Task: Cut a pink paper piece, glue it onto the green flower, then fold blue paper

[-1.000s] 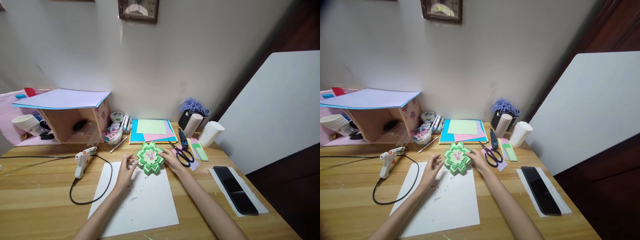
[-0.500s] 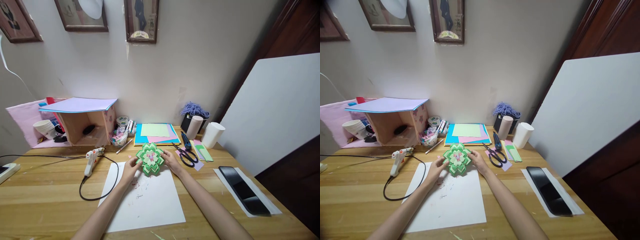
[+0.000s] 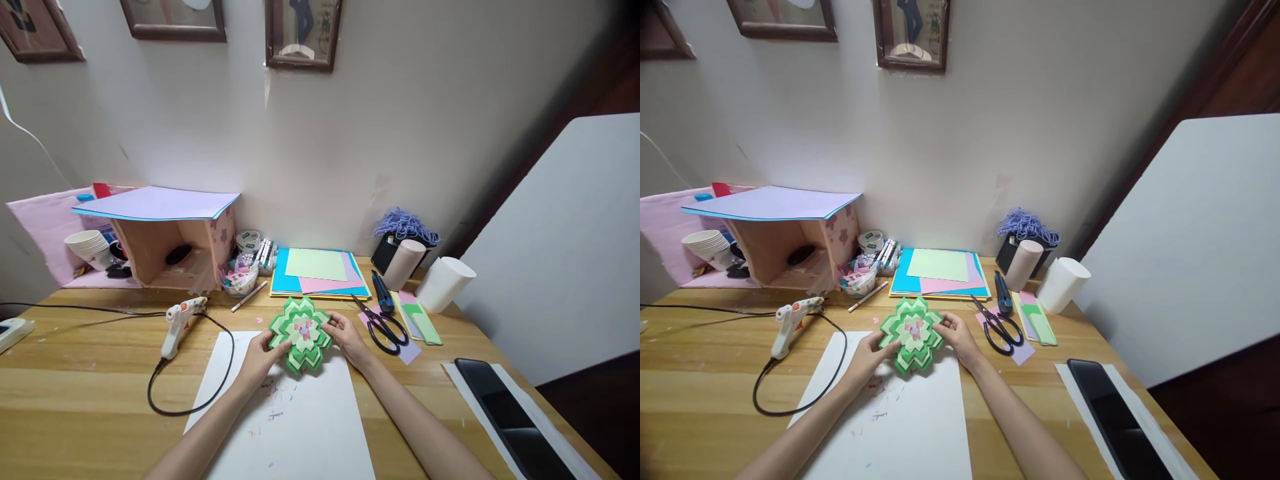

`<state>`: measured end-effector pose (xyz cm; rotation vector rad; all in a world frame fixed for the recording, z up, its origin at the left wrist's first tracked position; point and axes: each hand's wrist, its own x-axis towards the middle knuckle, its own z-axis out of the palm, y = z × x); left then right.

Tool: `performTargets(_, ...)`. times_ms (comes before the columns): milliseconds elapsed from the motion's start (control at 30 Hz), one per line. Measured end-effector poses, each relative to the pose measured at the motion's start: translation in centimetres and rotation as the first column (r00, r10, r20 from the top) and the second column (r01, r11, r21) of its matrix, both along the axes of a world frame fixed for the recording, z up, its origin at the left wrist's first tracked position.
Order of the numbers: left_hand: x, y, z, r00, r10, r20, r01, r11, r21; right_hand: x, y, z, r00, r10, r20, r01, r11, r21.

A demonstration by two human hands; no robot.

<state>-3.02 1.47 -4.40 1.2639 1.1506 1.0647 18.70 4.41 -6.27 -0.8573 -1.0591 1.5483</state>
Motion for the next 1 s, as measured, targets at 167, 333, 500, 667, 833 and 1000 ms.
performTargets(167,0.6,-0.3,-0.5,0.999,0.034,-0.01,-0.034,0.999,-0.008,0.1,-0.1,-0.4,0.999,0.0,0.051,0.0,1.0,0.013)
performTargets(333,0.1,-0.1,-0.6,0.994,0.08,-0.069,-0.074,0.994,0.075,0.1,0.1,-0.4,0.986,-0.168,0.023,0.167,0.986,0.028)
performTargets(500,-2.8,1.0,-0.2,0.786,0.415,-0.458,-0.244,0.889,0.387,0.5,0.6,-0.1,0.926,-0.349,-0.142,0.348,0.937,-0.035)
performTargets(667,-4.2,1.4,-0.5,0.582,0.449,-0.678,-0.088,0.864,0.496,0.5,0.5,-0.1,0.925,-0.338,-0.173,0.334,0.941,-0.054)
performTargets(833,-3.6,1.1,-0.4,0.346,0.468,-0.813,0.017,0.863,0.504,0.4,0.3,0.0,0.934,-0.324,-0.15,0.322,0.946,-0.033)
performTargets(1000,-3.1,1.3,-0.3,0.189,0.5,-0.845,0.065,0.853,0.518,0.4,0.5,-0.2,0.936,-0.339,-0.097,0.34,0.941,-0.009)
